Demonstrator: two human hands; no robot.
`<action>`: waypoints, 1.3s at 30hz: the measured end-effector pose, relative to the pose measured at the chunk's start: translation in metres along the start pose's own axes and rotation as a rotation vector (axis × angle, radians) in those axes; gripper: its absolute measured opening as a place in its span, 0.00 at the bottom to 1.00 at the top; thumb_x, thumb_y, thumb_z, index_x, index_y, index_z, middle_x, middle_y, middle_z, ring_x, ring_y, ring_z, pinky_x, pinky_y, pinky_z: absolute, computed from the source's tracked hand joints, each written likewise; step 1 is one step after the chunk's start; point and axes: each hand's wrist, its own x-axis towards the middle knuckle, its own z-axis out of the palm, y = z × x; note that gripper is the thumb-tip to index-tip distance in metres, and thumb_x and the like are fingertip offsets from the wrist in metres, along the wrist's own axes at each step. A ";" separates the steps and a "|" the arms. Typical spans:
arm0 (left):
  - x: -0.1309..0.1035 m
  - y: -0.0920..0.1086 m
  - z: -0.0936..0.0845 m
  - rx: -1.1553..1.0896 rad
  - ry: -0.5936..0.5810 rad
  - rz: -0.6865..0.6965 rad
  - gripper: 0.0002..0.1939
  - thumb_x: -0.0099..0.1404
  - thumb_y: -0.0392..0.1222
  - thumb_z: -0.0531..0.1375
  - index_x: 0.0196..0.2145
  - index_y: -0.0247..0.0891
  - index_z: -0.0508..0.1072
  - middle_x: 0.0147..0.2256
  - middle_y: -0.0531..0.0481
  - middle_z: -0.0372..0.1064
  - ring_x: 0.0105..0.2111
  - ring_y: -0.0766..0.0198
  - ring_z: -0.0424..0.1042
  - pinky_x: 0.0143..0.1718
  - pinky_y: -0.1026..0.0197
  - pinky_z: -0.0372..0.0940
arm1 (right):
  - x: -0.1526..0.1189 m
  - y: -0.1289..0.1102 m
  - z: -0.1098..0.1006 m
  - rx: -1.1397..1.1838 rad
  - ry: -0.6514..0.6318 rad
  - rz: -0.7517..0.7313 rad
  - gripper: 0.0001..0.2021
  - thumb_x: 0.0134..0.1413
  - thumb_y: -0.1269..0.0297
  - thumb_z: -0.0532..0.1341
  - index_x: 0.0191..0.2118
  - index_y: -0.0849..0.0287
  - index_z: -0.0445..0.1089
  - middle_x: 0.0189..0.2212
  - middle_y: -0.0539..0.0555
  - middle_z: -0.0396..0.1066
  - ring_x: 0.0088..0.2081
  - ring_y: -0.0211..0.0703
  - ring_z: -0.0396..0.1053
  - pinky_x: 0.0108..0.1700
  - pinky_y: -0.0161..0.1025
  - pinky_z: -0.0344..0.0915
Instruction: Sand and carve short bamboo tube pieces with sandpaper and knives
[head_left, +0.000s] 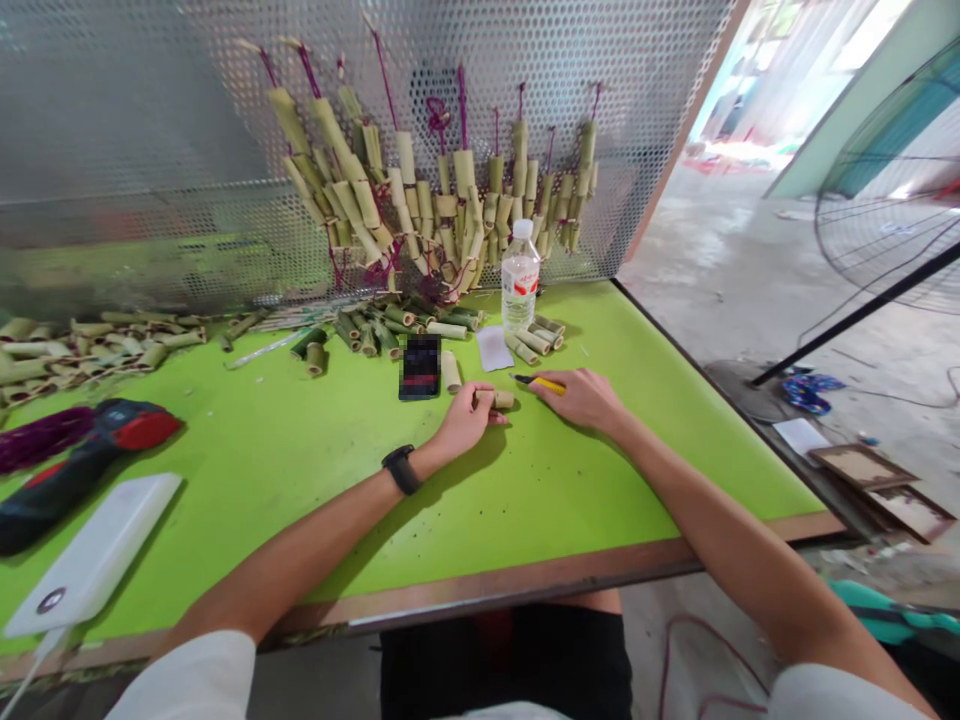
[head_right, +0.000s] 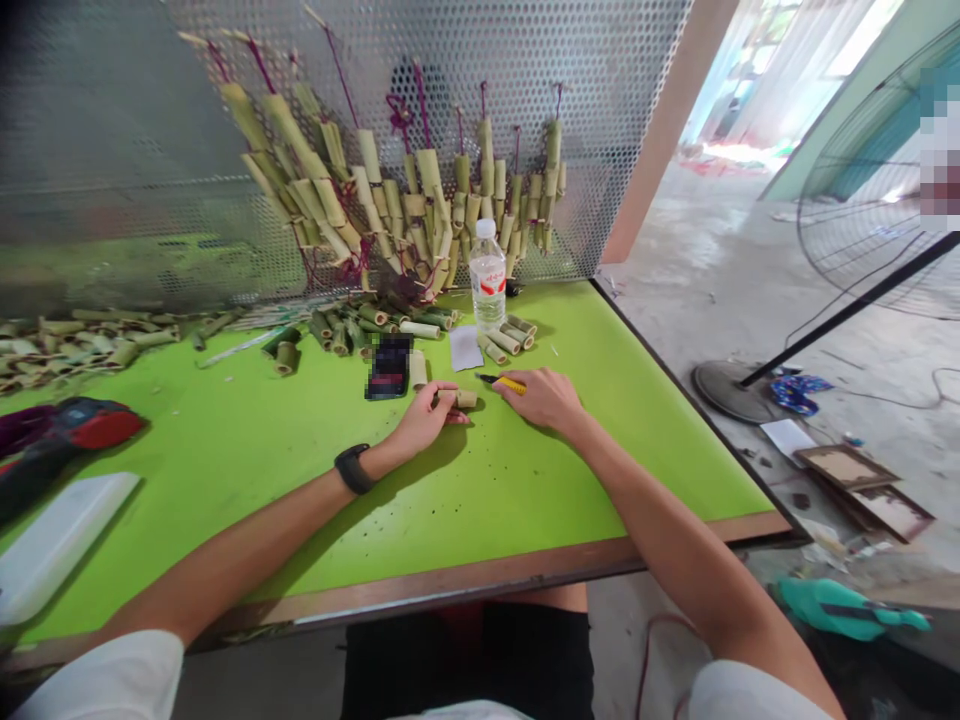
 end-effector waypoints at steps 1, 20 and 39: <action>0.000 -0.001 0.000 -0.005 -0.001 0.007 0.03 0.79 0.33 0.61 0.48 0.35 0.70 0.39 0.45 0.79 0.29 0.65 0.82 0.44 0.54 0.81 | 0.001 0.002 -0.002 0.013 0.025 0.018 0.26 0.72 0.41 0.58 0.60 0.49 0.84 0.36 0.57 0.85 0.29 0.46 0.72 0.32 0.39 0.61; 0.007 -0.001 -0.007 -0.167 -0.041 0.030 0.06 0.68 0.33 0.72 0.41 0.34 0.79 0.41 0.45 0.81 0.38 0.63 0.81 0.55 0.54 0.74 | -0.005 -0.001 -0.004 0.096 -0.049 -0.234 0.28 0.70 0.40 0.56 0.45 0.57 0.86 0.31 0.56 0.82 0.27 0.43 0.70 0.33 0.39 0.59; 0.007 -0.001 -0.009 -0.166 -0.136 -0.002 0.07 0.75 0.38 0.69 0.46 0.36 0.75 0.41 0.45 0.82 0.39 0.63 0.84 0.54 0.55 0.78 | -0.008 -0.001 -0.004 -0.006 -0.173 -0.266 0.26 0.74 0.45 0.56 0.66 0.50 0.79 0.34 0.56 0.84 0.27 0.45 0.72 0.34 0.39 0.59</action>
